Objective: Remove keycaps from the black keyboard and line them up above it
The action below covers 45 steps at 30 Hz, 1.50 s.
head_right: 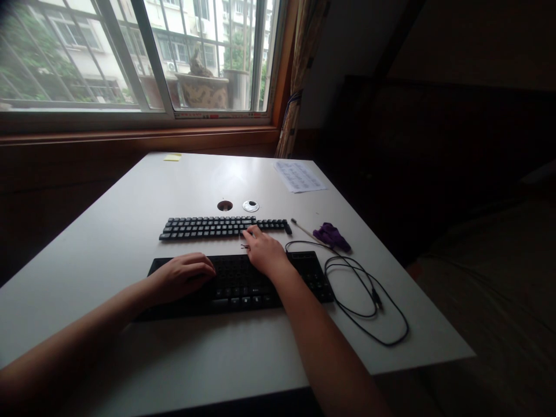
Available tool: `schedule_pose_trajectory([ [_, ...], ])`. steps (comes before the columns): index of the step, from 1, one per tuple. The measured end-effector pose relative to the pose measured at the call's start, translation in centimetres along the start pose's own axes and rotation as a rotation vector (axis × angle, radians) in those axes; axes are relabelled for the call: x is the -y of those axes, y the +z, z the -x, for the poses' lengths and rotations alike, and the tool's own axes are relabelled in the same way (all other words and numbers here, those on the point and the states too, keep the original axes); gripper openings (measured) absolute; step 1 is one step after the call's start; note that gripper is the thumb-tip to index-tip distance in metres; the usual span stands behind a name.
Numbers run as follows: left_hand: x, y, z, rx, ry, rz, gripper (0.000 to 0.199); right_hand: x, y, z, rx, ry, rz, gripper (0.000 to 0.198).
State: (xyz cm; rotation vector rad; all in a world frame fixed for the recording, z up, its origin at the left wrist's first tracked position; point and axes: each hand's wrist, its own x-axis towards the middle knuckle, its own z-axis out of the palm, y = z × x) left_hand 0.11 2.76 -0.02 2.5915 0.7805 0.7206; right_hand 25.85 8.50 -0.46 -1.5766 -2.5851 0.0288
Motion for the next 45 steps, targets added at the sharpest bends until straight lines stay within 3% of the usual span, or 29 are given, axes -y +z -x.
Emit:
schedule_pose_trajectory([
  [34,0.37,0.15,0.21,0.019,-0.014,0.010,0.015,0.16,0.09,0.05,0.006,0.013,0.011,0.050],
  [45,0.32,0.13,0.19,0.024,-0.016,0.012,0.015,-0.32,-0.34,0.31,-0.130,0.004,-0.046,0.049],
])
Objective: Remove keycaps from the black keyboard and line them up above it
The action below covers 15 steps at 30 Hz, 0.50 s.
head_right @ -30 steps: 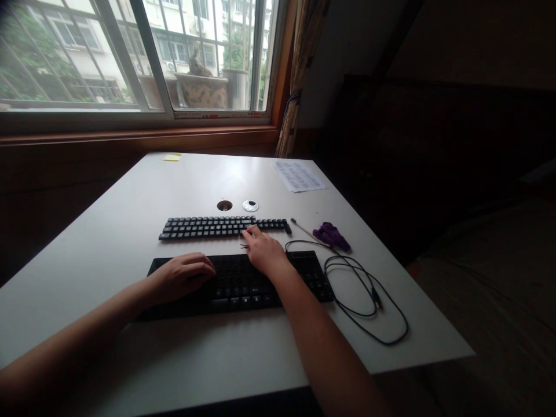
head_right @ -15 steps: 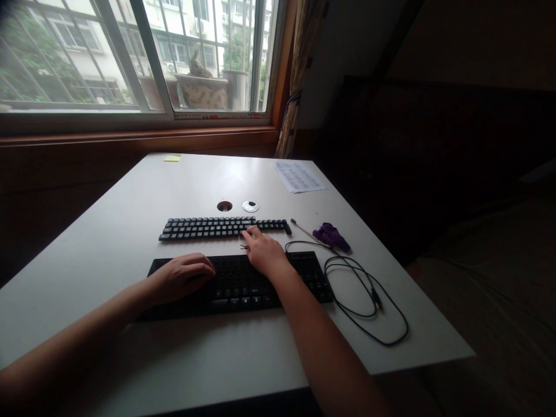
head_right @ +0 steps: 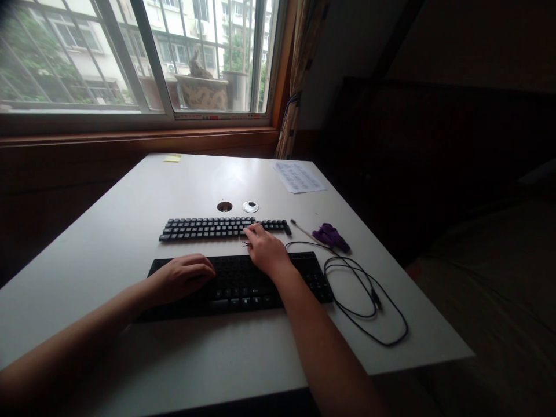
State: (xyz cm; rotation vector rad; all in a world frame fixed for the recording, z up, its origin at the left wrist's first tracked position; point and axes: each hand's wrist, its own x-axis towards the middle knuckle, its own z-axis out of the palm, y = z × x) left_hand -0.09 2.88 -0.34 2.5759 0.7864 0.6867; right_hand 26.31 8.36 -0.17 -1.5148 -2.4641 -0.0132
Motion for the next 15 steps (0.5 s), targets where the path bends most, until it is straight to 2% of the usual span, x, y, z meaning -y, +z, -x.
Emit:
schedule_pose_trajectory([
  [5,0.0,0.0,0.0,-0.007,0.008,-0.002,0.015,-0.6,-0.4,0.2,-0.112,0.014,-0.048,0.042],
  [15,-0.2,-0.1,0.1,0.001,0.000,0.000,0.015,-0.7,0.9,0.0,-0.041,-0.027,-0.072,0.043],
])
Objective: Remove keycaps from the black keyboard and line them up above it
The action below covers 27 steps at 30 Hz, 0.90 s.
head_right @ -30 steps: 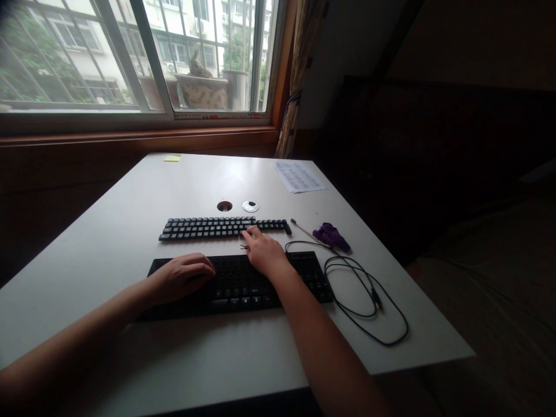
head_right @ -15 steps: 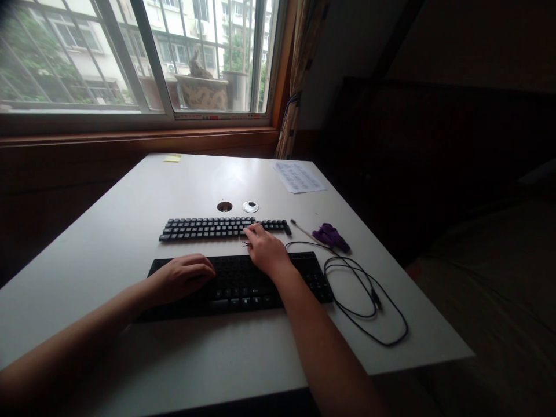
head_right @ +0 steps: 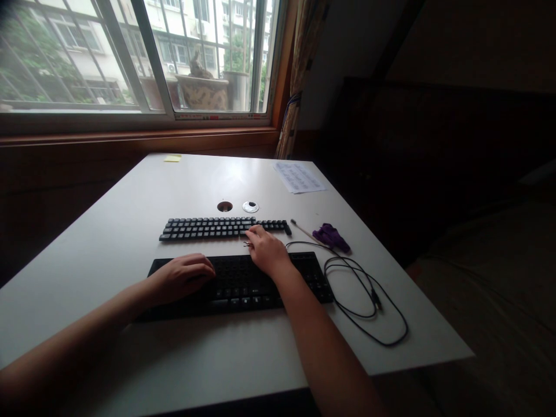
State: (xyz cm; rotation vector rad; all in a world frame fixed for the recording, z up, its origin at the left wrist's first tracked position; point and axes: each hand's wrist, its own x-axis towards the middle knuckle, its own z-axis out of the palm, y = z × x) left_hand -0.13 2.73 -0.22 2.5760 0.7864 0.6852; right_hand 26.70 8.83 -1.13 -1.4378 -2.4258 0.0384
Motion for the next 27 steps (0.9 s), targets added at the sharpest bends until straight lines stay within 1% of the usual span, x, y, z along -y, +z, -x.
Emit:
schedule_pose_trajectory([
  [3,0.11,0.07,0.02,-0.006,0.005,-0.006,0.015,0.11,0.19,-0.16,0.016,-0.019,-0.001,0.046],
  [7,0.17,0.11,-0.03,-0.004,0.006,-0.009,0.015,0.40,0.14,-0.29,0.019,-0.012,0.017,0.047],
  [16,0.07,0.08,-0.13,-0.010,0.011,-0.021,0.017,0.68,-0.12,-0.38,0.085,0.006,0.055,0.049],
  [27,-0.09,-0.08,-0.18,-0.012,0.014,-0.014,0.017,0.69,-0.02,-0.41,0.081,0.000,0.052,0.050],
])
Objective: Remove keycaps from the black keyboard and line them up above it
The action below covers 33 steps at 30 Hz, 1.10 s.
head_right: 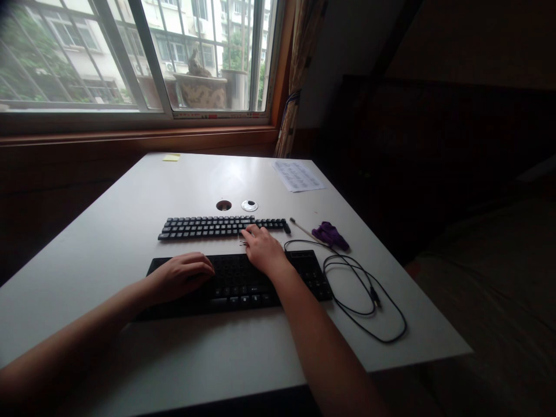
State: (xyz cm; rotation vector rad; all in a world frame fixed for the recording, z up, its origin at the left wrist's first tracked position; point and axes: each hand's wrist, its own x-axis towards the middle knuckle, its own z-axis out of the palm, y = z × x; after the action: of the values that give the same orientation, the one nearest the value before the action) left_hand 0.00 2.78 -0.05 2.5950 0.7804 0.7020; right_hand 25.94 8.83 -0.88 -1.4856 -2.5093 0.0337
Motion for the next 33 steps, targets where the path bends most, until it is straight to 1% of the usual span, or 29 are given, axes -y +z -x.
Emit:
schedule_pose_trajectory([
  [13,0.09,0.13,0.05,-0.001,-0.003,-0.006,0.016,-0.14,0.16,0.05,-0.007,-0.004,-0.012,0.049],
  [24,0.05,0.06,-0.02,-0.013,0.013,-0.005,0.017,-0.12,0.04,0.16,-0.030,0.002,-0.012,0.054],
  [33,-0.03,0.03,-0.09,-0.029,0.017,-0.031,0.017,-0.11,-0.56,0.37,-0.088,-0.004,-0.034,0.051],
])
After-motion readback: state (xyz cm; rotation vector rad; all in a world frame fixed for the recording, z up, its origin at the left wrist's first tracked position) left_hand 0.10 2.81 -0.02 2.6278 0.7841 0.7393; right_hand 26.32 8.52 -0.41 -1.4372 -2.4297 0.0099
